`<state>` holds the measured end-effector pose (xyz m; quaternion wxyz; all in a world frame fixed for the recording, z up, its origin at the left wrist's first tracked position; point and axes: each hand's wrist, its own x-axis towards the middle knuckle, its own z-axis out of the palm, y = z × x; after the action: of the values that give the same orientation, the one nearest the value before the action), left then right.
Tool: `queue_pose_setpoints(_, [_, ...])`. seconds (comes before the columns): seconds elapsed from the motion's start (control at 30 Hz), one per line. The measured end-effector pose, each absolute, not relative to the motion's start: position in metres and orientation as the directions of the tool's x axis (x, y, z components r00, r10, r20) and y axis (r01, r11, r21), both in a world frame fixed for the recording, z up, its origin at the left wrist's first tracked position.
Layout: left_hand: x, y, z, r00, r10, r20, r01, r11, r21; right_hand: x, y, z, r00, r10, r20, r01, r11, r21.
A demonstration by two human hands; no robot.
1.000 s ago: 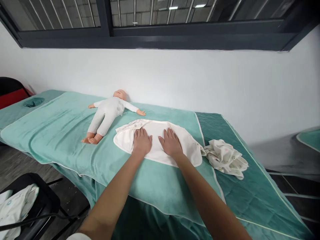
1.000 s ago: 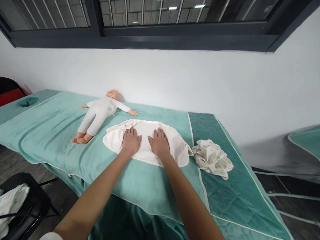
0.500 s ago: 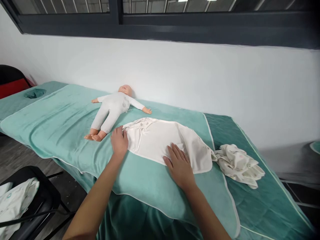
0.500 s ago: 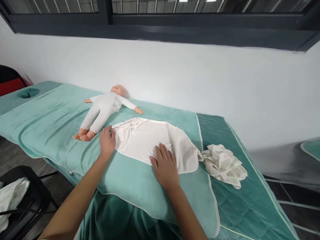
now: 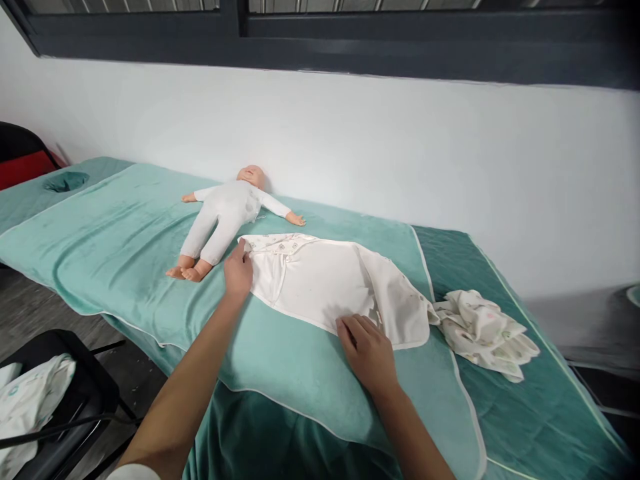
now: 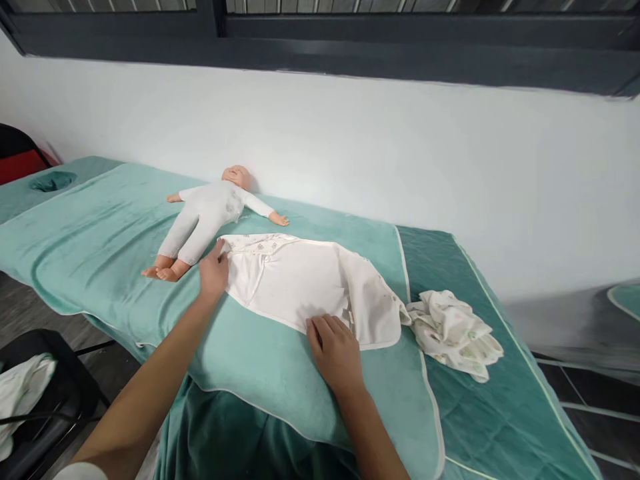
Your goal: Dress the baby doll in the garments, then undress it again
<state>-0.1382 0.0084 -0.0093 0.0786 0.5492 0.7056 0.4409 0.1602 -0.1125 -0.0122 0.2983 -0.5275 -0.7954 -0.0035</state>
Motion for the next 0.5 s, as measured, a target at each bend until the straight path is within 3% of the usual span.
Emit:
queue_pose_setpoints(0.1, [-0.1386,0.0130,-0.0094,-0.407,0.807,0.428,0.699,-0.026,0.714,0.1610,-0.1128,-0.0121,-0.260,0.850,0.458,0.845,0.430,-0.319])
queue_pose_setpoints(0.5, [-0.1379,0.0136,-0.0187,-0.267,0.765,0.586,0.826,-0.131,0.548,0.1614,-0.1119,-0.0145,-0.229,0.863,0.450,0.835,0.412,-0.365])
